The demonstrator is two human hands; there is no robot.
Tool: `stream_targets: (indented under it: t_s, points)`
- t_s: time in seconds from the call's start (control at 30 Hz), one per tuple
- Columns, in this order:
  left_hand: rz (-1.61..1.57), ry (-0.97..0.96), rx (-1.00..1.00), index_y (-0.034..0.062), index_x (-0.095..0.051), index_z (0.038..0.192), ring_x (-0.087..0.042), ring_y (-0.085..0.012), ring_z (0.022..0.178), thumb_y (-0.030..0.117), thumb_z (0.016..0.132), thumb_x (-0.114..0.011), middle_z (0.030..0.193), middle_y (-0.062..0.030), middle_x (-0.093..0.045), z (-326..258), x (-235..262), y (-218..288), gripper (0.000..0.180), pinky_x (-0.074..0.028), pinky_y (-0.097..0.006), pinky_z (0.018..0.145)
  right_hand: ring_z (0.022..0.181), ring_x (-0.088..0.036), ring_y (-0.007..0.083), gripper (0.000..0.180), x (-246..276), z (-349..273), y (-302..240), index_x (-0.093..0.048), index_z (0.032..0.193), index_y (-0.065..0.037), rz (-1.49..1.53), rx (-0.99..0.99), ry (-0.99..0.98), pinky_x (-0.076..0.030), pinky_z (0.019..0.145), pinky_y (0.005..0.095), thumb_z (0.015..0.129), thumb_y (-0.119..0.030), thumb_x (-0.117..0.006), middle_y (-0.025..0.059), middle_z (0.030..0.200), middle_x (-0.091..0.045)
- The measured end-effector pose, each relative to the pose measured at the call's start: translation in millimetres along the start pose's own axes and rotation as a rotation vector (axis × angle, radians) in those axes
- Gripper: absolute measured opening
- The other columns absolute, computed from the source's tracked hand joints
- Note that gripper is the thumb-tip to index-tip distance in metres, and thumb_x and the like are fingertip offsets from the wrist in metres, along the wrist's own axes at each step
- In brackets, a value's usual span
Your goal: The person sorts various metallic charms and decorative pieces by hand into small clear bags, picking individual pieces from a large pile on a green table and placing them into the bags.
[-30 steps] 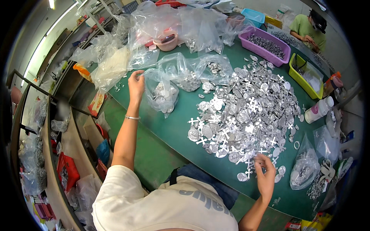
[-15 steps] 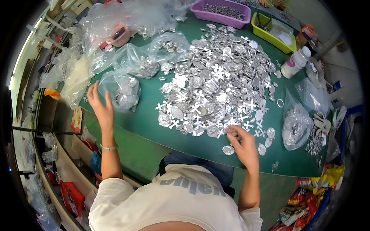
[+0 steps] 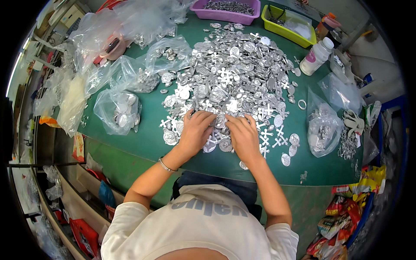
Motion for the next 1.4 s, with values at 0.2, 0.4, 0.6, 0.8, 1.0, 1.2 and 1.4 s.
stream_targets:
  t_s: [0.2,0.4,0.6,0.8,1.0,1.2,1.4]
  points:
    - [-0.353,0.312,0.124,0.0015,-0.054,0.109,-0.063,-0.0148,0.077,-0.006,0.082,-0.054,0.087,-0.0098,-0.063,0,23,-21,0.028,-0.048,-0.026,0.07,0.094,-0.056,0.0292,0.022,12,-6,15,-0.06,0.097,0.0,0.163,-0.232,0.108,-0.038,0.09,0.0416,0.075,0.002,-0.058,0.0106,0.102,-0.062]
    - [-0.788,0.526,0.404,-0.0003,-0.053,0.104,-0.059,-0.0112,0.083,-0.002,0.088,-0.049,0.087,-0.0081,-0.06,-10,31,-50,0.016,-0.046,-0.025,0.069,0.114,-0.043,0.0291,0.041,-7,15,-10,-0.054,0.112,-0.003,0.119,-0.082,-0.171,-0.027,0.1,0.0447,0.076,-0.017,-0.066,0.0092,0.122,-0.049]
    - [-0.138,0.23,0.395,0.0023,-0.054,0.104,-0.055,-0.0204,0.077,0.005,0.081,-0.062,0.09,-0.0092,-0.053,-15,40,-43,0.025,-0.044,-0.029,0.068,0.105,-0.048,0.0247,0.033,3,4,11,-0.058,0.101,-0.007,-0.01,-0.153,-0.1,-0.026,0.097,0.049,0.072,-0.015,-0.069,0.0079,0.106,-0.053]
    - [0.099,0.059,0.337,0.0034,-0.054,0.102,-0.052,-0.0321,0.083,0.01,0.067,-0.073,0.091,-0.0127,-0.051,-17,34,-39,0.041,-0.041,-0.039,0.073,0.1,-0.049,0.031,0.034,27,-19,30,-0.057,0.1,0.0,-0.071,-0.399,0.095,-0.033,0.091,0.0398,0.07,-0.011,-0.069,0.0113,0.103,-0.054]
    - [-0.179,0.181,0.414,0.0037,-0.054,0.095,-0.052,-0.0223,0.069,0.006,0.072,-0.07,0.082,-0.0097,-0.055,-14,42,-55,0.028,-0.042,-0.031,0.065,0.114,-0.041,0.0326,0.033,15,-8,-8,-0.059,0.1,-0.003,0.01,-0.166,-0.16,-0.031,0.094,0.0436,0.069,-0.008,-0.069,0.0091,0.122,-0.049]
    - [-1.812,0.422,0.792,0.0006,-0.049,0.106,-0.052,-0.0174,0.073,0.008,0.085,-0.053,0.081,-0.0084,-0.055,-13,38,-76,0.022,-0.045,-0.026,0.063,0.118,-0.038,0.0329,0.03,21,-15,3,-0.061,0.099,-0.005,0.01,-0.162,-0.145,-0.03,0.095,0.0445,0.07,-0.006,-0.067,0.006,0.126,-0.048]
    - [-2.173,0.37,0.875,-0.0002,-0.049,0.108,-0.055,-0.0191,0.074,0.012,0.088,-0.049,0.08,-0.0101,-0.057,-23,19,-66,0.023,-0.047,-0.026,0.06,0.116,-0.042,0.029,0.043,15,2,11,-0.053,0.114,-0.005,-0.077,-0.156,-0.251,-0.029,0.096,0.0444,0.072,0.001,-0.061,0.0069,0.12,-0.051]
Point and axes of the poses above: each hand's wrist, its own z-axis towards the middle knuckle, its own x-axis out of the back of the hand, y = z × x, the point moved 5 cm from there along z, towards the middle knuckle
